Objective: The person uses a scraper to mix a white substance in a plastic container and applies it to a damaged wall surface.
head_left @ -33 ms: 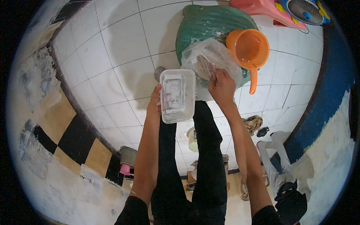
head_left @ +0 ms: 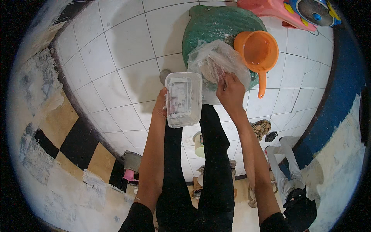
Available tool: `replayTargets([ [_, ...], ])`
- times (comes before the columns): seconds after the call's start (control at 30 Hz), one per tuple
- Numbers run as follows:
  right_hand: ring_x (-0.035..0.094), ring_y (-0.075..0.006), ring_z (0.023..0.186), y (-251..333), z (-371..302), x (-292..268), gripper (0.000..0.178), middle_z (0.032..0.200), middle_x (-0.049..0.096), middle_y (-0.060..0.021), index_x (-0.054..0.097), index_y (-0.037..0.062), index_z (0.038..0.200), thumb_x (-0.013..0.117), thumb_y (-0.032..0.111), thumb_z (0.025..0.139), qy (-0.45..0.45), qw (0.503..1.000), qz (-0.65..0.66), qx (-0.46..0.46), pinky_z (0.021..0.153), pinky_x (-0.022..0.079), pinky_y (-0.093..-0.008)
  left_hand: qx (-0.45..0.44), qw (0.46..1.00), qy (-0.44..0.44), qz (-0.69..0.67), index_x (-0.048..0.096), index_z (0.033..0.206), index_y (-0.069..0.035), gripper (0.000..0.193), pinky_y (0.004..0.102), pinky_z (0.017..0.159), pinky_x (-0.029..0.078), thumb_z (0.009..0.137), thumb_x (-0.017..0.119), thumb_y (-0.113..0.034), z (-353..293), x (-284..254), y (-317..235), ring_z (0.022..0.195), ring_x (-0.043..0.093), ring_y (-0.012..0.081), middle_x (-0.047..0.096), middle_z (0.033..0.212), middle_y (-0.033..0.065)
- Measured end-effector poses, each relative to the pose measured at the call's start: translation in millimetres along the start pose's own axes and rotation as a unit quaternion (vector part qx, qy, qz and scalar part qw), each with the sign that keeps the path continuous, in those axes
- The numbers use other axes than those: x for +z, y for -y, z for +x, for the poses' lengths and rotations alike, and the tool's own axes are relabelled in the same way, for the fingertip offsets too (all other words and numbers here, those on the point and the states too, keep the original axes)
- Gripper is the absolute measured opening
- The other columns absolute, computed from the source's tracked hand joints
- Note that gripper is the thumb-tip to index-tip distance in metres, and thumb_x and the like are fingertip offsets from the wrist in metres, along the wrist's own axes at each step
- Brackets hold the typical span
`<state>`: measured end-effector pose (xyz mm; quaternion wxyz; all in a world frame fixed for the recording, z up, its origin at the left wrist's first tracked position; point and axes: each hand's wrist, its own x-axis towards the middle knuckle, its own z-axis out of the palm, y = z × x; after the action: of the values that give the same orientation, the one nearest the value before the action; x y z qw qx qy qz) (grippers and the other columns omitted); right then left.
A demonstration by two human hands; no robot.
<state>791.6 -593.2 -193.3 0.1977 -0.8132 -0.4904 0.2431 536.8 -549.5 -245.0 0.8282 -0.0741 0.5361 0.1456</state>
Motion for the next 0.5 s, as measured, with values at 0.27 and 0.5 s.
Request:
replayTargets([
  [0.27,0.061,-0.0363,0.071,-7,-3,4,0.017,0.083,0.058,-0.0174,0.058,0.0029,0.093,0.060,0.007,0.077,0.017,0.999,-0.029,0.007,0.058,0.050,-0.0442,0.012,1.000,0.013,-0.009,0.052,0.123,-0.001,0.083,0.0456,0.079,0.056,0.065,0.074,-0.056,-8,11,2,0.092,0.065,0.0301,0.062,0.109,0.0174],
  [0.5,0.060,-0.0362,0.068,-13,-5,9,0.014,0.079,0.056,-0.0164,0.057,0.0016,0.091,0.059,0.007,0.079,-0.002,1.000,-0.023,-0.005,0.057,0.049,-0.0441,0.026,1.000,0.000,0.012,0.052,0.123,-0.001,0.082,0.0435,0.079,0.056,0.065,0.074,-0.055,-13,24,-4,0.093,0.064,0.0295,0.062,0.110,0.0169],
])
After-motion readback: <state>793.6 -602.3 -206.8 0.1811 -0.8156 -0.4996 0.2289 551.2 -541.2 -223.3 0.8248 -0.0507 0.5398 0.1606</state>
